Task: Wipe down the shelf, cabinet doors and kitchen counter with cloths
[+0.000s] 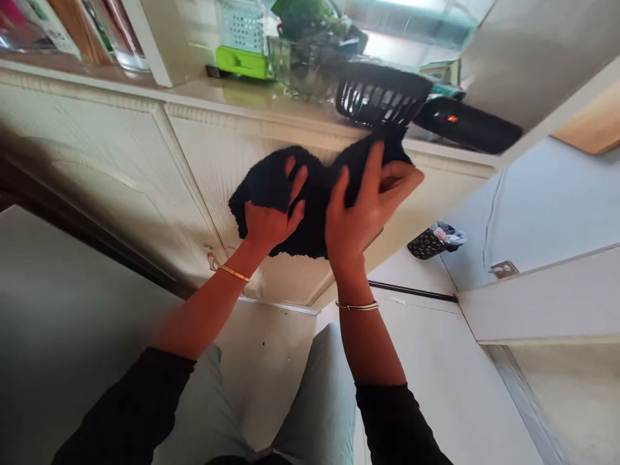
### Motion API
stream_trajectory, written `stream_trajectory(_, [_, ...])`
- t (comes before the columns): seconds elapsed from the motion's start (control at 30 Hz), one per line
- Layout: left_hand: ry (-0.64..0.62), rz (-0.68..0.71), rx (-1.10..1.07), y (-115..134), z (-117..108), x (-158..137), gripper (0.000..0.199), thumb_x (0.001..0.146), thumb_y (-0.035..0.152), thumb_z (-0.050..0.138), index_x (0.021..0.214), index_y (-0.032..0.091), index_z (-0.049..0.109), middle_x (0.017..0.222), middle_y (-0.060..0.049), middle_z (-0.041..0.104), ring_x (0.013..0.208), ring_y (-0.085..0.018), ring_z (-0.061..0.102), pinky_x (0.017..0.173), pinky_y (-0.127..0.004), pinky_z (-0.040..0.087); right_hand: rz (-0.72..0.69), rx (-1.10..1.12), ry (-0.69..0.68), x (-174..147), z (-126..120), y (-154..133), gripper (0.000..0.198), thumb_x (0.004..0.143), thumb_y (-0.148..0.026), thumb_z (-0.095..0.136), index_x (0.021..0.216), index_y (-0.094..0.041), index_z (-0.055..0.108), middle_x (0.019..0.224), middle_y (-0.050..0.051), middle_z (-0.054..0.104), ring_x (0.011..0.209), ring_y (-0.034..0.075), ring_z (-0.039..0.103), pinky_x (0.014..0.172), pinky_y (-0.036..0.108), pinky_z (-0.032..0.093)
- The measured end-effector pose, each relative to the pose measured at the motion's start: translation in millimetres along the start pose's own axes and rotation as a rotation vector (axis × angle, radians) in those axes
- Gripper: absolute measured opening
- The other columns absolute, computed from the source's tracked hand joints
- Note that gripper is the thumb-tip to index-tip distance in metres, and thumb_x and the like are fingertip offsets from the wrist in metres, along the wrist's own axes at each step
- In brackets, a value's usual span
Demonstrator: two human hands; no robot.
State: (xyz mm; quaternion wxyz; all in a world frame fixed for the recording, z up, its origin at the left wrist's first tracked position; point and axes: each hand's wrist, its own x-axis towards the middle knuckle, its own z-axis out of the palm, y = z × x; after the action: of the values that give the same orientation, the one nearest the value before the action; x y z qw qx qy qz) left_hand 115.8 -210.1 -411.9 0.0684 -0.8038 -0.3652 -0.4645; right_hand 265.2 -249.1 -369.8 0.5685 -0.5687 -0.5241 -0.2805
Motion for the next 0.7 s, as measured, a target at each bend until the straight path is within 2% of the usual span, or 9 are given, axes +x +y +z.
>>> stream_trajectory(0.1, [0.067,-0.013,0.106,-16.4,-2.1,-17.0,0.055,0.106,0.039,0.035,0.159,0.026,0.043,0.166,-0.003,0.039,0.154,-0.025,0.038,0.129,-0.046,0.027,-0.026,-0.049,-0.095,-30.5,17.4,-25.5,0.071,0.104,-0.058,0.032,0.153,-0.008,0.042,0.134,0.023,0.044,0.130,0.037,0.050,0.108,0.062,0.045])
stream_trajectory(0.2, [0.100,-0.109,0.171,-26.9,-5.4,-26.6,0.057,0.107,0.038,0.031,0.160,0.019,0.041,0.167,-0.008,0.035,0.157,-0.025,0.030,0.131,-0.048,0.021,-0.078,-0.090,-0.166,-56.7,36.7,-44.6,0.072,0.103,-0.058,0.034,0.150,-0.006,0.048,0.143,0.028,0.042,0.140,0.041,0.039,0.115,0.064,0.037])
stream_trajectory(0.27, [0.135,-0.200,0.184,-35.7,-4.8,-33.3,0.061,0.107,0.041,0.030,0.161,0.014,0.037,0.169,-0.010,0.030,0.159,-0.027,0.024,0.130,-0.050,0.023,-0.122,-0.092,-0.268,-69.4,48.1,-53.0,0.069,0.102,-0.058,0.035,0.147,-0.009,0.052,0.147,0.027,0.043,0.145,0.043,0.035,0.117,0.067,0.034])
stream_trajectory(0.37, [0.188,-0.394,0.180,-52.3,3.8,-53.5,0.064,0.108,0.043,0.029,0.160,0.008,0.034,0.171,-0.016,0.024,0.161,-0.030,0.016,0.129,-0.054,0.026,-0.241,-0.050,-0.454,-89.7,60.2,-60.0,0.060,0.104,-0.054,0.037,0.148,-0.016,0.054,0.149,0.021,0.050,0.145,0.040,0.040,0.120,0.069,0.031])
stream_trajectory(0.47, [0.234,-0.565,0.171,-65.6,19.7,-90.1,0.060,0.108,0.037,0.025,0.157,0.004,0.037,0.167,-0.022,0.030,0.161,-0.029,0.017,0.130,-0.054,0.021,-0.375,0.038,-0.603,-123.5,66.8,-57.7,0.051,0.106,-0.048,0.035,0.146,-0.023,0.055,0.144,0.015,0.059,0.143,0.035,0.046,0.122,0.064,0.031])
stream_trajectory(0.53, [0.219,-0.611,0.137,-70.6,30.0,-118.7,0.057,0.107,0.035,0.026,0.151,0.005,0.045,0.164,-0.023,0.036,0.160,-0.029,0.023,0.131,-0.053,0.022,-0.400,0.111,-0.703,-151.0,69.0,-51.0,0.051,0.106,-0.047,0.034,0.146,-0.024,0.056,0.137,0.014,0.065,0.142,0.034,0.048,0.121,0.061,0.036])
stream_trajectory(0.6, [0.173,-0.616,0.090,-73.5,35.0,-140.6,0.053,0.105,0.036,0.031,0.144,0.007,0.054,0.161,-0.024,0.041,0.157,-0.032,0.029,0.128,-0.054,0.028,-0.405,0.166,-0.776,-172.7,70.3,-44.8,0.053,0.105,-0.051,0.035,0.145,-0.022,0.056,0.129,0.016,0.069,0.140,0.036,0.051,0.118,0.060,0.040])
stream_trajectory(0.7, [0.145,-0.597,0.053,-76.1,23.0,-139.2,0.052,0.105,0.037,0.035,0.143,0.009,0.056,0.160,-0.021,0.044,0.155,-0.034,0.033,0.122,-0.053,0.038,-0.421,0.188,-0.800,-173.7,71.0,-51.0,0.055,0.104,-0.053,0.037,0.145,-0.021,0.055,0.127,0.016,0.070,0.139,0.036,0.053,0.119,0.060,0.041])
